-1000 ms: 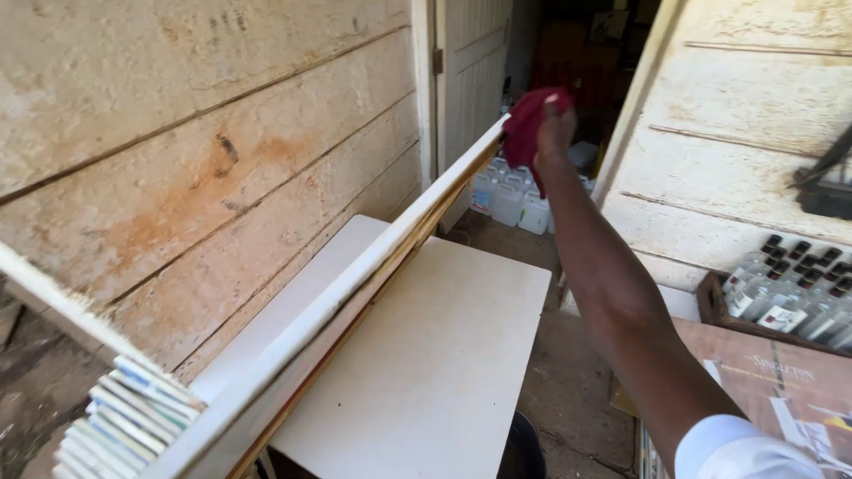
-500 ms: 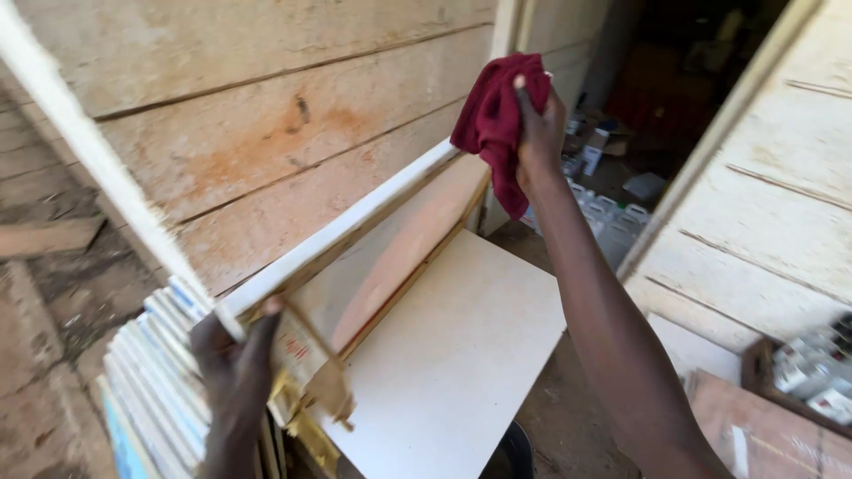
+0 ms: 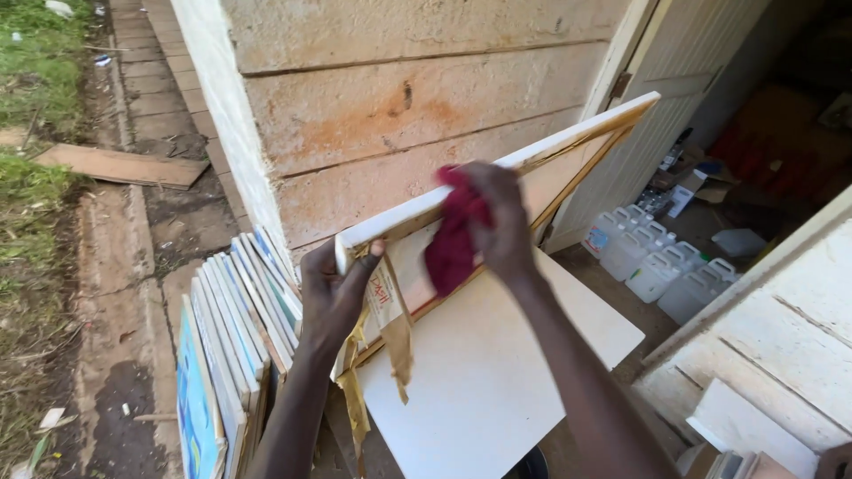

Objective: The person is cleaning wooden screen-printing frames and large printed posters using a cloth.

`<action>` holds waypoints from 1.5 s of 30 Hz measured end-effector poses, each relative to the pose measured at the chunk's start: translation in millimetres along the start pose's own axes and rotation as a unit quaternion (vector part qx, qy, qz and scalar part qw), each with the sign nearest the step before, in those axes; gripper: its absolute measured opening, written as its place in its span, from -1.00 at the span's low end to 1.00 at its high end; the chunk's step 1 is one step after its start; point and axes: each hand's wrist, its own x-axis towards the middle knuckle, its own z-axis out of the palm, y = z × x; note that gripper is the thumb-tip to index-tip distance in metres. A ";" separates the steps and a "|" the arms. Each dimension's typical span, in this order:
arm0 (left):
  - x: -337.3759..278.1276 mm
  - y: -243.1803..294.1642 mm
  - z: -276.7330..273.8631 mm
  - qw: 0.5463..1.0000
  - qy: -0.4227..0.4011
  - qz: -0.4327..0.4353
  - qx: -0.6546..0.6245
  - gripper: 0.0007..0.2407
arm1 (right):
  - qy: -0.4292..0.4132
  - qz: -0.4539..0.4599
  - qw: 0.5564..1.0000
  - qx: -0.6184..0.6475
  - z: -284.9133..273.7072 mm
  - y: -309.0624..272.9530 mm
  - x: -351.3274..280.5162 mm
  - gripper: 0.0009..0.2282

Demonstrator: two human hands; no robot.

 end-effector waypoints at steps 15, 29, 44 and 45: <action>23.1 -15.2 -15.9 0.999 -0.014 -0.020 0.027 -0.83 | 0.208 0.090 0.969 -0.097 12.6 -2.8 -3.8 -0.79; 57.1 -17.8 -36.5 0.997 -0.007 -0.073 -0.003 -0.78 | 0.260 0.116 0.958 -0.011 132.7 -35.9 16.3 -0.91; 82.1 4.6 -41.9 0.998 -0.011 -0.061 -0.001 -0.74 | 0.294 0.160 0.942 0.004 131.3 29.9 30.3 -0.95; 77.4 -0.3 -42.7 0.998 -0.012 -0.065 -0.002 -0.74 | 0.292 0.163 0.942 0.003 129.6 30.4 26.3 -0.95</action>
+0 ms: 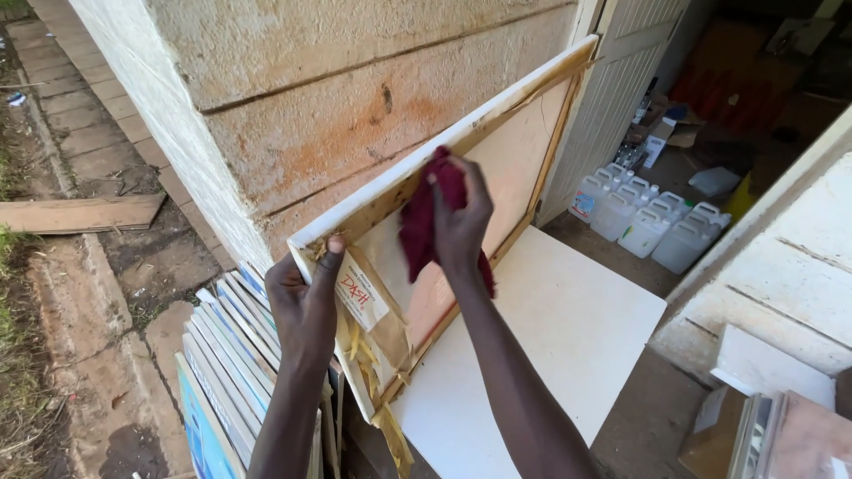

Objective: The person is cleaning wooden screen-printing frames and large printed posters using a cloth.

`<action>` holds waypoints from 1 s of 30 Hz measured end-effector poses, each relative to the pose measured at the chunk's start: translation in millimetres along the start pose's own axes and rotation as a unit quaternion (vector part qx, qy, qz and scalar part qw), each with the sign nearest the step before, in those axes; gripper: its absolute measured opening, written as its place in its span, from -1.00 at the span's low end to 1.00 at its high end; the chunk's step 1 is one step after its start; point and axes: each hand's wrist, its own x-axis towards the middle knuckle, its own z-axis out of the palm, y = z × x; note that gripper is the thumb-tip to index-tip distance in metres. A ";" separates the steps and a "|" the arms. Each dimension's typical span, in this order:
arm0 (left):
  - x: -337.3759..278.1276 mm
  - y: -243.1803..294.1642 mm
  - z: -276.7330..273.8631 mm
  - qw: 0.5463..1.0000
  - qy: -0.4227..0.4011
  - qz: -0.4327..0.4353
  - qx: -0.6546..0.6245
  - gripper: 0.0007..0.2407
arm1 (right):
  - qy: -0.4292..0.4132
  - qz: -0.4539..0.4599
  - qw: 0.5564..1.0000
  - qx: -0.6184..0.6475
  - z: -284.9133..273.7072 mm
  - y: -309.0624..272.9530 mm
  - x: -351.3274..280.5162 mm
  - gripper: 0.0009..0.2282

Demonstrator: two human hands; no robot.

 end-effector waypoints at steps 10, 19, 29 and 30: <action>-3.1 -11.8 -1.6 1.000 0.024 0.016 0.003 -0.72 | -0.056 0.075 0.996 0.017 -4.0 5.3 -23.4 -0.88; -69.6 -132.5 -26.6 0.998 0.057 -0.026 0.030 -0.74 | 0.074 0.449 0.890 0.012 -133.9 24.4 -145.6 -0.83; -81.6 -176.2 -22.4 0.978 0.161 -0.126 -0.045 -0.54 | 0.280 0.562 0.772 -0.100 -341.3 -31.5 -272.9 -0.73; -86.5 -169.0 -16.7 0.978 0.151 -0.134 -0.049 -0.54 | 0.289 0.561 0.768 -0.109 -355.0 -36.7 -274.6 -0.73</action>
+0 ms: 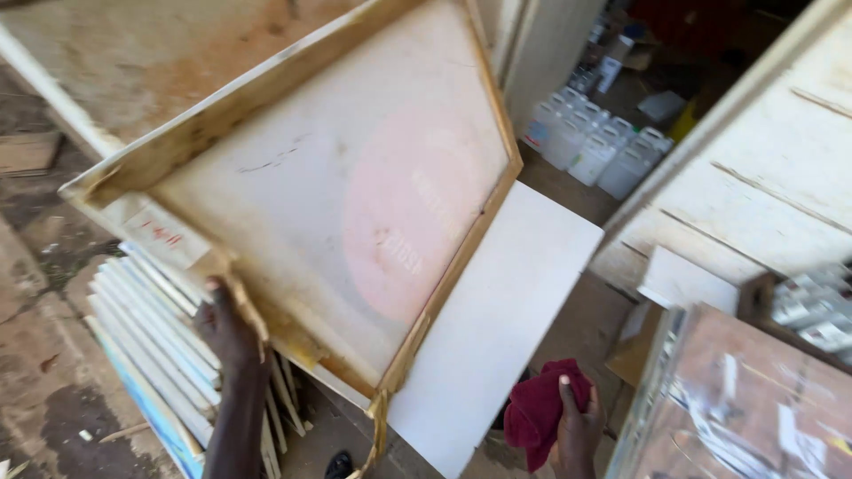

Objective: The person is cleaning wooden screen-printing frames and large printed posters using a cloth.

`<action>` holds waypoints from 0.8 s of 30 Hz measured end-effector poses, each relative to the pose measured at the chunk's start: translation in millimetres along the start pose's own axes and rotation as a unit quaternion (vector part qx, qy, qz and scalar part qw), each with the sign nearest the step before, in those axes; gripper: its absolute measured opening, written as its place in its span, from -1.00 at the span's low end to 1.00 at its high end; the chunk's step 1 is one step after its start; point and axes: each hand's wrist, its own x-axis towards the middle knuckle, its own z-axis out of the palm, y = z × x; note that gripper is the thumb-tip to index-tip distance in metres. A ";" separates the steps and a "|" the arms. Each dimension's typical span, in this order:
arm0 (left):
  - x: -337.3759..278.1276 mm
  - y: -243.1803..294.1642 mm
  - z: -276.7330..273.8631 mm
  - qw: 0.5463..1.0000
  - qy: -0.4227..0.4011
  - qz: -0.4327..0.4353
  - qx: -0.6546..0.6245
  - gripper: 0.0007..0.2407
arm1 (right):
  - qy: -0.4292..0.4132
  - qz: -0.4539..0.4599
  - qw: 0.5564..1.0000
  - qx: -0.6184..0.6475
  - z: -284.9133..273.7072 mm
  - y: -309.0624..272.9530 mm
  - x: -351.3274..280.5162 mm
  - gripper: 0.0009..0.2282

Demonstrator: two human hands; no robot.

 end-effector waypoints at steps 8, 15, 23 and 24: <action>-52.7 -74.2 -25.9 0.974 0.149 -0.168 -0.007 -0.67 | 0.001 -0.040 0.999 -0.010 -33.8 -21.6 19.9 -0.71; -80.1 -149.5 -58.1 0.940 0.180 -0.290 -0.018 -0.14 | -0.108 -0.076 0.989 -0.072 3.2 -40.2 37.5 -0.69; -50.8 -146.1 -80.7 0.818 -0.094 -0.476 0.309 -0.30 | -0.161 0.007 0.981 -0.104 94.6 -59.5 19.0 -0.30; -43.2 -153.2 -86.8 0.815 -0.097 -0.480 0.311 -0.30 | -0.156 0.010 0.982 -0.107 110.1 -58.9 8.8 -0.30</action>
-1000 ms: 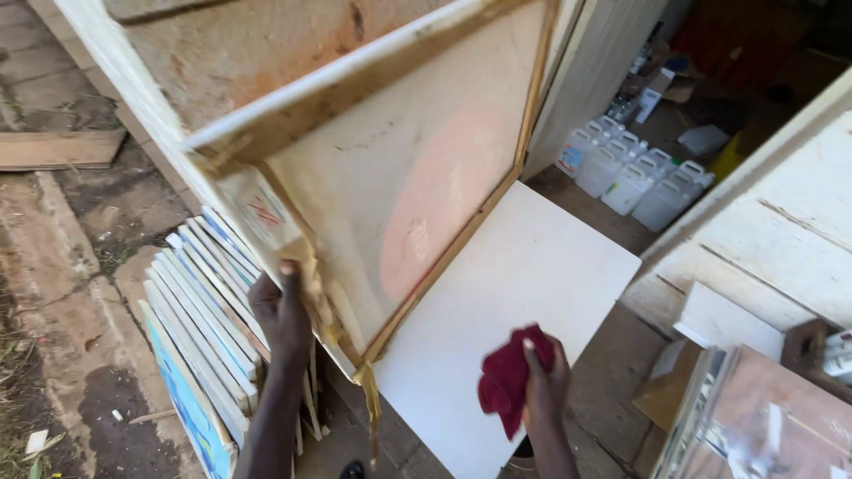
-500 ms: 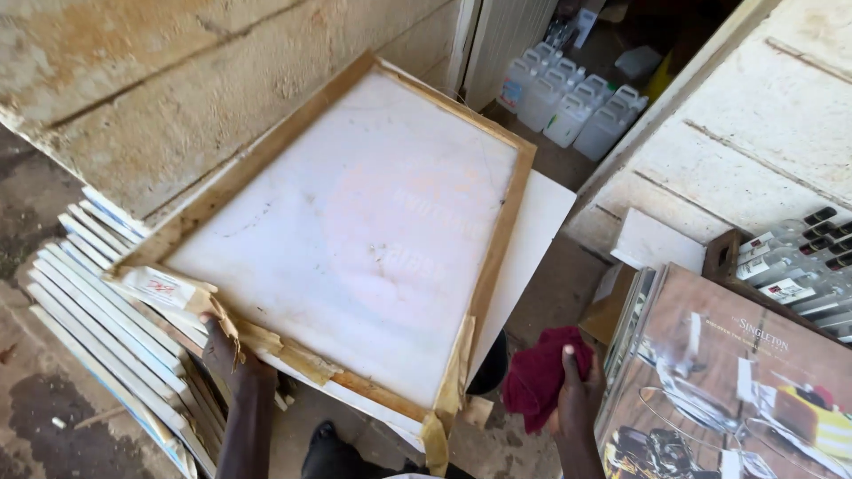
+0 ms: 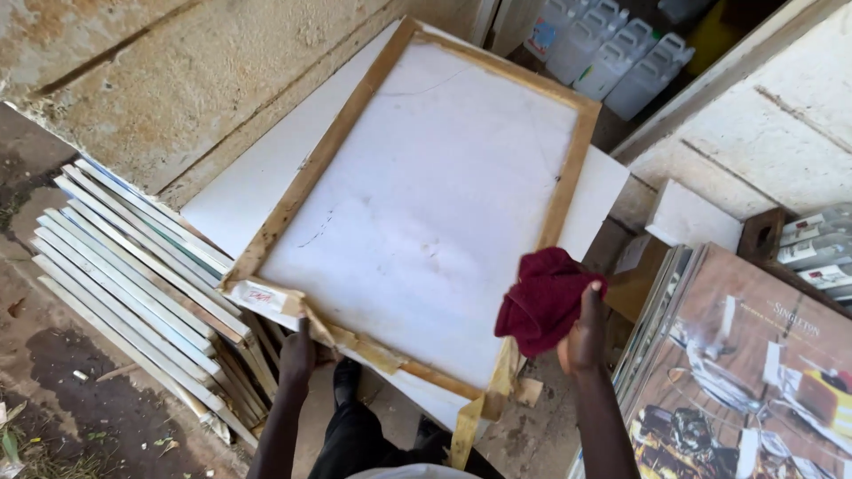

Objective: The person is cleaning wooden screen-printing frames and large printed posters using a cloth.

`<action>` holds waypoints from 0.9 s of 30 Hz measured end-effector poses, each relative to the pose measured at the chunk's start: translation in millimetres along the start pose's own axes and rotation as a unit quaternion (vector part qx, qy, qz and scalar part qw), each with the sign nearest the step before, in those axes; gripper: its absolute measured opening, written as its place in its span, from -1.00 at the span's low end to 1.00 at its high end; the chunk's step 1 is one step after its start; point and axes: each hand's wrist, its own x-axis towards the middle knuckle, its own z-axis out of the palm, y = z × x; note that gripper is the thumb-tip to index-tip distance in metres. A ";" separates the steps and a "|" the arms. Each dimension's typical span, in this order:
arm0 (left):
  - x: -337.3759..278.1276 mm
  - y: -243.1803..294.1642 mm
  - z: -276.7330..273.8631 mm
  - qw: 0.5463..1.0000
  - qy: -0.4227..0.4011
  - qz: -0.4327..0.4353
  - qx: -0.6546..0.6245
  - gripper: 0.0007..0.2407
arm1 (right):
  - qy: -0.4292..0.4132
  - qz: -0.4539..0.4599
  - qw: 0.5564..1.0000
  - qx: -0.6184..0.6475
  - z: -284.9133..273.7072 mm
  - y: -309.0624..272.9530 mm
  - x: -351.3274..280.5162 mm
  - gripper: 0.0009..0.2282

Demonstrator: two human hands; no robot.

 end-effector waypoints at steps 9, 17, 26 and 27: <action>-43.0 118.3 -18.1 0.935 -0.168 0.271 0.153 -0.71 | -0.135 0.014 0.968 -0.213 98.5 3.2 -64.6 -0.38; -31.1 128.4 49.9 0.746 -0.647 0.159 -0.019 -0.80 | 0.015 0.096 0.989 -0.109 120.1 22.1 -84.2 -0.65; -72.6 143.1 69.7 0.810 -0.528 0.233 -0.103 -0.86 | -0.177 0.096 0.975 -0.098 133.2 -6.8 -100.2 -0.21; -80.0 153.6 70.5 0.807 -0.532 0.237 -0.101 -0.86 | -0.173 0.091 0.976 -0.096 129.3 -0.4 -94.1 -0.21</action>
